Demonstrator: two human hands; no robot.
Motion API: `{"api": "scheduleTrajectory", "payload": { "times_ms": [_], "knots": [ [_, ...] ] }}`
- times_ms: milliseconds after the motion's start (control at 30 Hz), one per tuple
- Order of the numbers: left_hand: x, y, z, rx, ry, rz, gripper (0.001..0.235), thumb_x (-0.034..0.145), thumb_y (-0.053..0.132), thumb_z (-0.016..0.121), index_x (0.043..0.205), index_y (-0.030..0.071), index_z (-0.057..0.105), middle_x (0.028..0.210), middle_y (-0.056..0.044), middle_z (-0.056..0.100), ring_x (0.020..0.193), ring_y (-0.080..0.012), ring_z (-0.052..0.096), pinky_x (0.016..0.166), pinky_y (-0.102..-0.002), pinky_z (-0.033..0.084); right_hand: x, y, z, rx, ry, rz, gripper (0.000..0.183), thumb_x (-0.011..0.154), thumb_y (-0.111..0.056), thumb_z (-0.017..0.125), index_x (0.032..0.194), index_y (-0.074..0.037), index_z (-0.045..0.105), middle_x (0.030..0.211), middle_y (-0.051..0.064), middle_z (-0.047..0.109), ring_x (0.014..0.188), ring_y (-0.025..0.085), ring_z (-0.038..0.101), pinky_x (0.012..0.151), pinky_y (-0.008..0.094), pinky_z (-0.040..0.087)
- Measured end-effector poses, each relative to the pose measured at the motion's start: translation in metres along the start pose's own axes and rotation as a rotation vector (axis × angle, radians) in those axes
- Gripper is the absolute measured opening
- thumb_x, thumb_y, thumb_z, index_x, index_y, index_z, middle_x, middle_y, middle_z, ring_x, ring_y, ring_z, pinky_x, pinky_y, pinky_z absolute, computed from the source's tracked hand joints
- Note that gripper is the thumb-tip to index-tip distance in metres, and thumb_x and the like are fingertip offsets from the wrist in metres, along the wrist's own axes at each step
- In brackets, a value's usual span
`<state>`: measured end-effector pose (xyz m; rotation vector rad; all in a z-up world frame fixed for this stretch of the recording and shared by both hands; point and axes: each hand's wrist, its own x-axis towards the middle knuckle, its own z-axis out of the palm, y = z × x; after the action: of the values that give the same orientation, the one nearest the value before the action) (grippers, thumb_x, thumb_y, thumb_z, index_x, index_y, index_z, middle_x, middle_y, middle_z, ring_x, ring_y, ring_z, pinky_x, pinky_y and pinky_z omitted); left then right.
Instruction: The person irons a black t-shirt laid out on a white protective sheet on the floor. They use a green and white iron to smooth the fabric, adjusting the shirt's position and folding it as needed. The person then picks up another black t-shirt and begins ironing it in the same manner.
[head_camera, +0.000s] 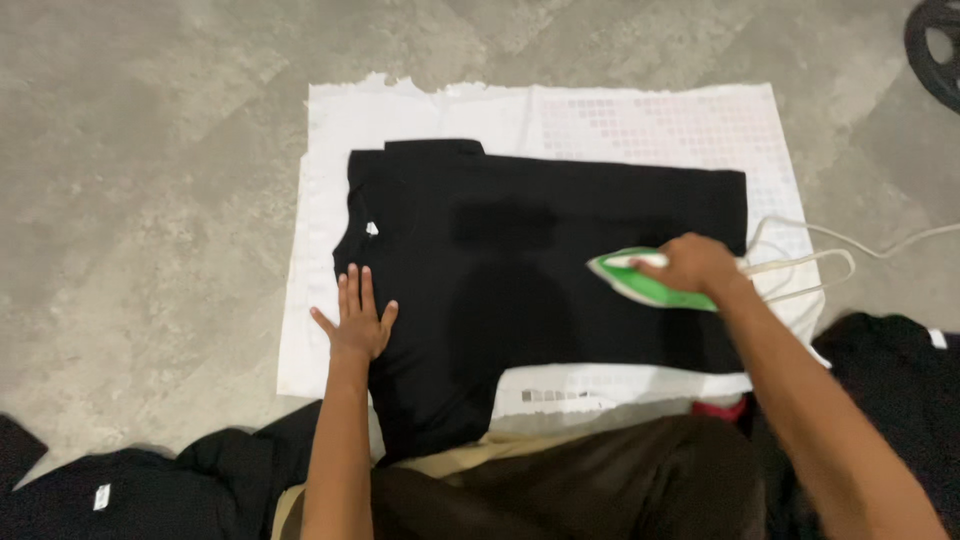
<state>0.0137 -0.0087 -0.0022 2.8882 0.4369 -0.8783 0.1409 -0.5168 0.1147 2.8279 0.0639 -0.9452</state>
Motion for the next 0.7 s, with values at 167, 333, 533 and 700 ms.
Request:
{"api": "scheduleTrajectory", "payload": {
  "times_ms": [167,333,533,700],
  "knots": [
    [0.002,-0.002,0.006,0.034,-0.025,0.003,0.078,0.105,0.070,0.002,0.168,0.029,-0.019,0.175,0.005,-0.028,0.161,-0.0156,-0.023,0.124,-0.075,0.001,-0.012,-0.127,-0.014,-0.059,0.038,-0.298,0.087,0.093,-0.083,0.034,0.107,-0.013,0.083,0.111,0.018,0.080,0.111,0.038,0.075,0.095,0.050,0.059],
    [-0.008,-0.003,-0.001,-0.011,-0.010,0.017,0.077,0.106,0.067,0.006,0.169,0.028,-0.017,0.176,0.004,-0.027,0.162,-0.0165,-0.022,0.123,-0.076,0.000,-0.012,-0.266,-0.028,-0.018,0.062,-0.482,0.088,0.093,-0.081,0.034,0.117,-0.009,0.078,0.114,0.017,0.079,0.112,0.038,0.075,0.092,0.052,0.059],
    [-0.014,-0.003,-0.008,-0.020,-0.004,0.029,0.078,0.106,0.067,0.004,0.169,0.026,-0.017,0.176,0.004,-0.026,0.162,-0.0163,-0.021,0.124,-0.075,0.003,-0.028,-0.275,-0.043,0.062,0.035,-0.452,0.083,0.095,-0.075,0.041,0.121,-0.005,0.077,0.116,0.019,0.077,0.110,0.040,0.074,0.091,0.054,0.060],
    [-0.018,0.001,-0.010,-0.032,-0.015,0.040,0.078,0.106,0.066,0.006,0.169,0.024,-0.015,0.177,0.002,-0.024,0.163,-0.0178,-0.020,0.123,-0.076,0.004,-0.042,-0.157,-0.032,0.041,0.076,-0.299,0.083,0.095,-0.076,0.042,0.114,-0.004,0.080,0.115,0.021,0.079,0.113,0.041,0.074,0.094,0.053,0.060]
  ]
}}
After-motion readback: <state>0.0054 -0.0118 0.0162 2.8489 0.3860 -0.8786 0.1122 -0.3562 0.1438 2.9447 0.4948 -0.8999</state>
